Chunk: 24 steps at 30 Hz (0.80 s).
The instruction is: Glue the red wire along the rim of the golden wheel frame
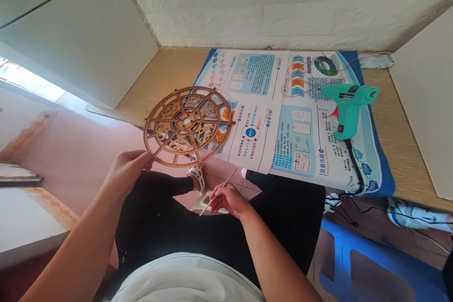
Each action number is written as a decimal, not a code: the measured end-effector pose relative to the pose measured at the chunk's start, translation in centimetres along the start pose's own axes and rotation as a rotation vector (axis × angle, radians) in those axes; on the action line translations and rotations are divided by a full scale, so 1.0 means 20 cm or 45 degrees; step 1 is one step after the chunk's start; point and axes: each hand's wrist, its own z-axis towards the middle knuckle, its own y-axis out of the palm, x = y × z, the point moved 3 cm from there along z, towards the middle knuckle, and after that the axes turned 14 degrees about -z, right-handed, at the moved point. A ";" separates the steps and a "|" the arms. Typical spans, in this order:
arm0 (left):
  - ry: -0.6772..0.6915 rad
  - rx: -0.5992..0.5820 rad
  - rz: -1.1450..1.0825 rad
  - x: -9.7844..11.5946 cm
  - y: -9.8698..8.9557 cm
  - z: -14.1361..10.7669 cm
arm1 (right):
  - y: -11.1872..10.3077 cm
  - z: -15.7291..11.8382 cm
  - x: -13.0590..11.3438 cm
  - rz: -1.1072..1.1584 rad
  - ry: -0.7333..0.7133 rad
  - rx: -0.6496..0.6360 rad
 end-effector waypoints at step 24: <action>-0.101 -0.048 -0.332 -0.03 0.00 0.05 | 0.02 -0.04 -0.06 -0.057 -0.018 0.041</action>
